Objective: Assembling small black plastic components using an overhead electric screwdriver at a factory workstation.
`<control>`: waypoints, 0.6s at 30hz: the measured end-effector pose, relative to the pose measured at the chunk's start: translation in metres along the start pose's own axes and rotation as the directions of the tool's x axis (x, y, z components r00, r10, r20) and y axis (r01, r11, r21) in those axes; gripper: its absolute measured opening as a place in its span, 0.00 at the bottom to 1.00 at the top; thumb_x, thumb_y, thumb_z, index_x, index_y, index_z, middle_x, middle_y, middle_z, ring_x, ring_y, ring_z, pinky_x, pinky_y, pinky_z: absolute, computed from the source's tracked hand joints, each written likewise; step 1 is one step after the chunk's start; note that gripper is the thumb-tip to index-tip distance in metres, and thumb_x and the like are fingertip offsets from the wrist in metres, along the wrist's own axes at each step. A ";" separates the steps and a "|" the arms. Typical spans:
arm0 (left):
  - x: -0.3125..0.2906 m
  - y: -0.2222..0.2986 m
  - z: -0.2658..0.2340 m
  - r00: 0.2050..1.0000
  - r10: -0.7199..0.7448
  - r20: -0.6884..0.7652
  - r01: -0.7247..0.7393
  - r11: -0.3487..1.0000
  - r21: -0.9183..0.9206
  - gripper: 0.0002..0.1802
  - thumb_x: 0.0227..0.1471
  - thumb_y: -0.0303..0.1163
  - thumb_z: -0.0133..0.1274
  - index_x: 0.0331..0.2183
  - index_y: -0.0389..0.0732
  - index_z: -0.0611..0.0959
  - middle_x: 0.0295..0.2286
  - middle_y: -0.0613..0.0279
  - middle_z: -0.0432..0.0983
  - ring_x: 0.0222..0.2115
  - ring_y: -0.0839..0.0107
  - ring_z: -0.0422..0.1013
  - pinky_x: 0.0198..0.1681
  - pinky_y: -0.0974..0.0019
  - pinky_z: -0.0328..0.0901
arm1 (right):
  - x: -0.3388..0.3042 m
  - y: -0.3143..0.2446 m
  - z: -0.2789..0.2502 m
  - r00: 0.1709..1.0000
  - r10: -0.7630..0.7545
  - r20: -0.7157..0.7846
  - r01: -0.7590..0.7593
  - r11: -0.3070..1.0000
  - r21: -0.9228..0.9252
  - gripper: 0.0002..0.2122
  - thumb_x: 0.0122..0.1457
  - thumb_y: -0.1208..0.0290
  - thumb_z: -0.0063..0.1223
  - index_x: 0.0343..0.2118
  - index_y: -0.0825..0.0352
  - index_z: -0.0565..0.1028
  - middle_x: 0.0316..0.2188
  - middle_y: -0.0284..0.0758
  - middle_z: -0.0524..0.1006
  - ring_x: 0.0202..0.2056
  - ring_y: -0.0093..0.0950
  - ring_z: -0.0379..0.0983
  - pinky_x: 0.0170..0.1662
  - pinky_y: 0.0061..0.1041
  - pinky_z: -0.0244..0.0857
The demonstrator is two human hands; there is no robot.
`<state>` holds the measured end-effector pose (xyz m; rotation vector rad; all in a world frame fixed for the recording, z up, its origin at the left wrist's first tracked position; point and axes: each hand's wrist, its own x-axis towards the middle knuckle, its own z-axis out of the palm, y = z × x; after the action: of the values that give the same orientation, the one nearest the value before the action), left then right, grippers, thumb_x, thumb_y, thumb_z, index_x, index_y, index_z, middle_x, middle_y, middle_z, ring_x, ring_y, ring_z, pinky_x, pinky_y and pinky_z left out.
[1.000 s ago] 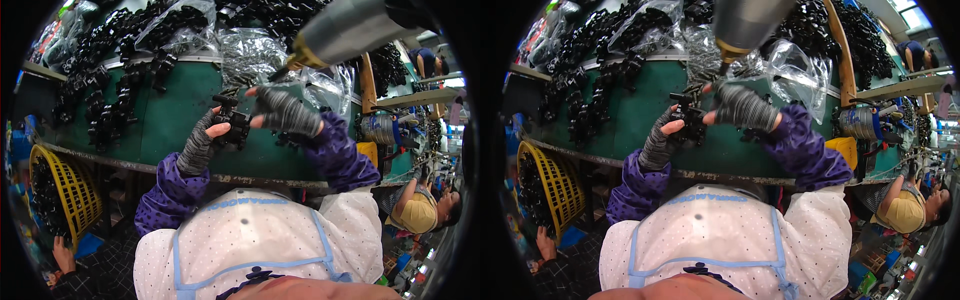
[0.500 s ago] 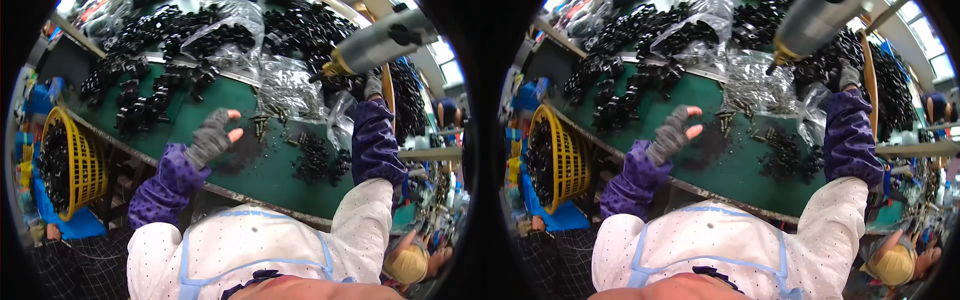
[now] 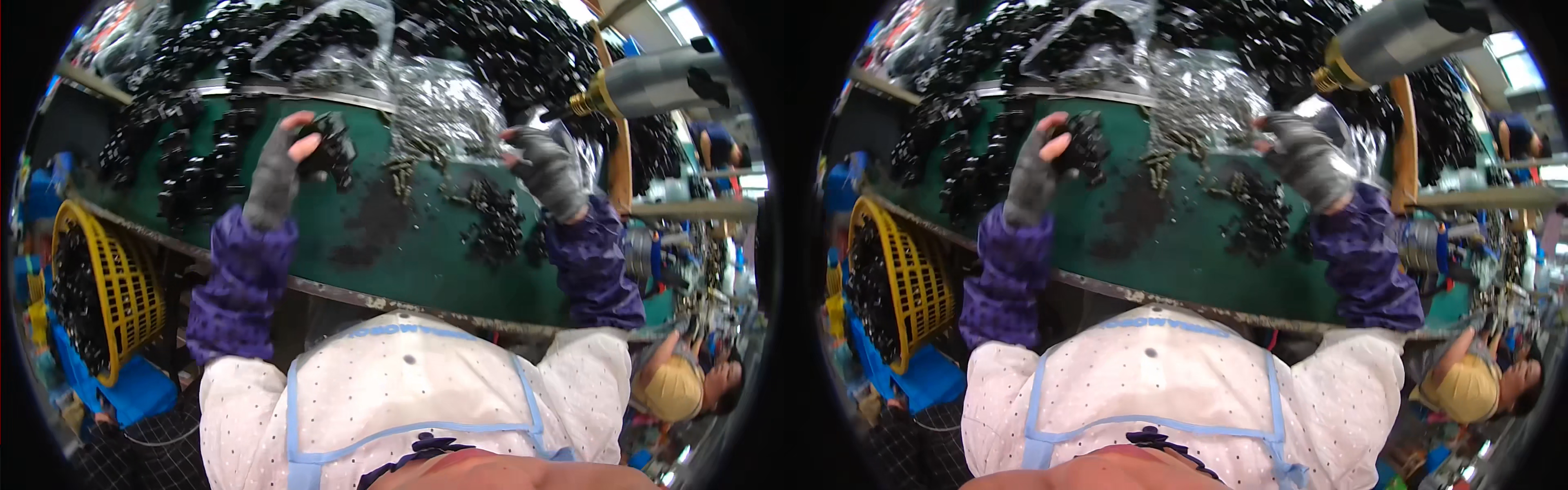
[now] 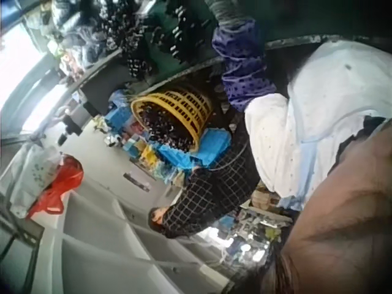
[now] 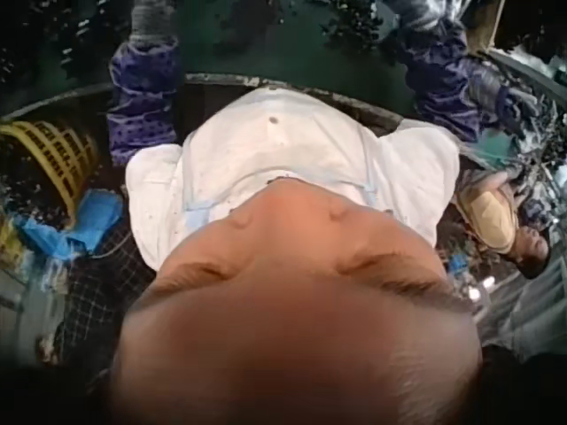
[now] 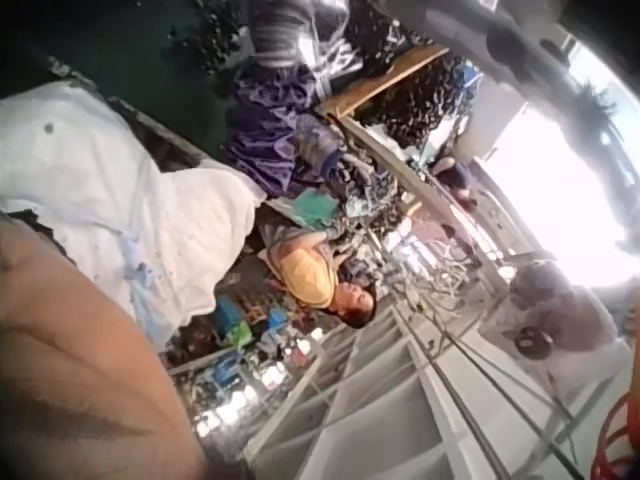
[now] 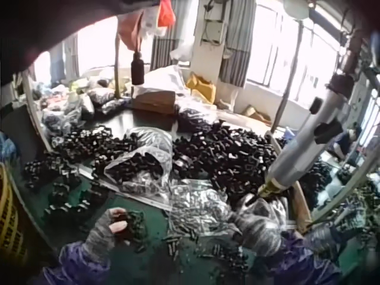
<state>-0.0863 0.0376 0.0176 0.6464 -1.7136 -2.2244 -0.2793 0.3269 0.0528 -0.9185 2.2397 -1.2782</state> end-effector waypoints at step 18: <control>-0.033 -0.029 0.035 0.873 0.023 0.488 -0.488 0.093 0.868 0.36 0.25 0.37 0.62 0.42 0.47 0.68 0.38 0.58 0.64 0.39 0.57 0.62 0.41 0.59 0.61 | -0.004 -0.014 0.093 0.894 -0.317 0.315 0.391 0.898 -0.204 0.15 0.44 0.81 0.52 0.38 0.66 0.70 0.25 0.37 0.75 0.30 0.31 0.72 0.33 0.26 0.66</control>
<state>-0.0731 0.0898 0.0028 0.0062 -3.1289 -0.5822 -0.2135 0.2685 0.0179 -1.5677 2.1099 -0.9242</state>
